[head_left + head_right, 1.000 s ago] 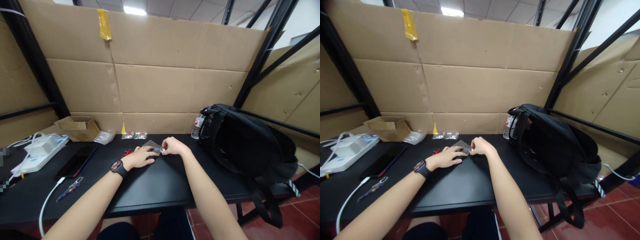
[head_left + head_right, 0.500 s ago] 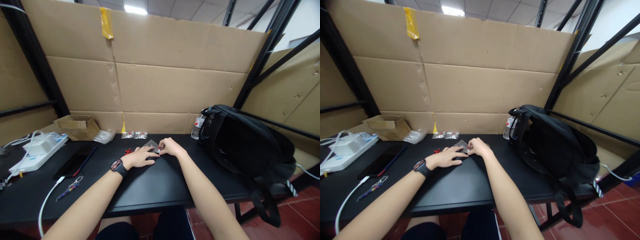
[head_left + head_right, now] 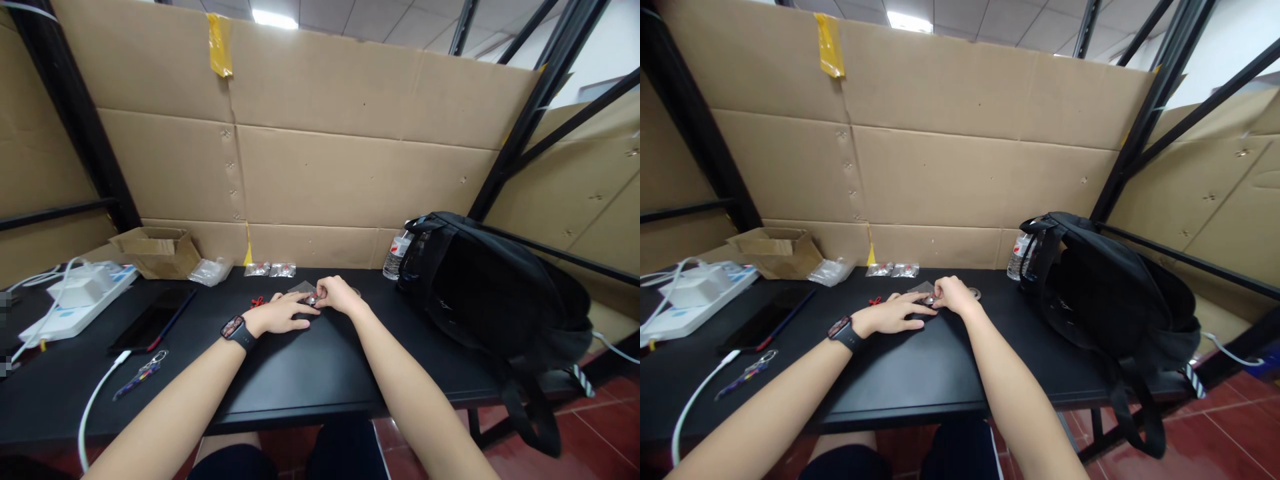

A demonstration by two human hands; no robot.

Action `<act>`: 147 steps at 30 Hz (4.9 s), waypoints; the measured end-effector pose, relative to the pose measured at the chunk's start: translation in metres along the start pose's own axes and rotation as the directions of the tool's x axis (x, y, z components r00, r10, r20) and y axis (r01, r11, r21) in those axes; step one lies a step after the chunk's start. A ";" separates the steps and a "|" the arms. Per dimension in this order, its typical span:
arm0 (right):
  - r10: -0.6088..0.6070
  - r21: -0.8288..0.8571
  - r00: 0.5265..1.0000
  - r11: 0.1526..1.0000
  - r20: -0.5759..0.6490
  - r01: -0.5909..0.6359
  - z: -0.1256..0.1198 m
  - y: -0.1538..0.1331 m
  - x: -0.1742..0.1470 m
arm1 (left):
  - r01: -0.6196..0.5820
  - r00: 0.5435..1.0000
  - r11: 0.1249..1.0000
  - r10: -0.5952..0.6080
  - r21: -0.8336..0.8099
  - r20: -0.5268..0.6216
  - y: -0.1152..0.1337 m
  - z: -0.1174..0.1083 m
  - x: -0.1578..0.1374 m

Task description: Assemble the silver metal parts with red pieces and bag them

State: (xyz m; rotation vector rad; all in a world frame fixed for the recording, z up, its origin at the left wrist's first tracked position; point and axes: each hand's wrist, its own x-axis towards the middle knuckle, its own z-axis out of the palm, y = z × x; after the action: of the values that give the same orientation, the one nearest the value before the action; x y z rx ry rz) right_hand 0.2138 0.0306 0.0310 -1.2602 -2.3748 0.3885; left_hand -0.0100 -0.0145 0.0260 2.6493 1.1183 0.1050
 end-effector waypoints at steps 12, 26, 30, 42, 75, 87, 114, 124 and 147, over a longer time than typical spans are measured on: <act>0.097 -0.168 0.993 0.980 -0.071 -0.107 -0.001 -0.010 -0.003 | -0.017 0.999 0.999 0.016 -0.037 -0.032 -0.003 -0.001 -0.003; -0.061 0.035 0.990 0.997 -0.124 0.066 0.013 -0.009 0.007 | -0.018 0.993 0.999 0.015 -0.027 -0.115 -0.006 -0.021 -0.014; -0.103 0.298 0.993 0.948 -0.048 0.113 -0.003 0.006 0.005 | -0.041 0.950 0.997 0.019 -0.064 -0.311 -0.011 -0.020 -0.011; -0.196 0.149 0.980 0.969 -0.027 0.197 0.003 0.016 0.009 | 0.127 0.894 0.992 -0.116 -0.004 -0.433 -0.018 -0.008 0.002; -0.072 -0.076 0.997 0.994 0.035 0.074 0.013 -0.005 0.004 | 0.230 0.900 0.973 -0.207 0.016 -0.383 -0.015 0.006 0.010; 0.106 0.111 0.993 0.989 -0.043 -0.100 0.012 0.000 0.008 | 0.287 0.812 0.944 -0.331 -0.166 -0.480 -0.015 0.012 0.016; 0.146 -0.467 0.988 0.871 -0.055 -0.155 0.021 -0.009 0.016 | 0.597 0.664 0.800 -0.528 -0.049 -0.530 -0.085 -0.027 -0.032; 0.154 -0.430 0.987 0.889 -0.046 -0.158 0.036 -0.005 0.027 | 0.503 0.820 0.860 -0.507 -0.087 -0.266 -0.096 -0.033 -0.040; 0.302 -0.367 0.950 0.877 -0.085 -0.311 -0.019 0.023 -0.001 | 0.560 0.815 0.826 -0.563 -0.066 -0.136 -0.069 -0.039 -0.038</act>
State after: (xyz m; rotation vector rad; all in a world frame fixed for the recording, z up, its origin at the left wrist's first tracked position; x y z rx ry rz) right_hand 0.2401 0.0430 0.0377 -1.8162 -2.2976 -0.0019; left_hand -0.0910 0.0122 0.0463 2.1994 1.8891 0.2006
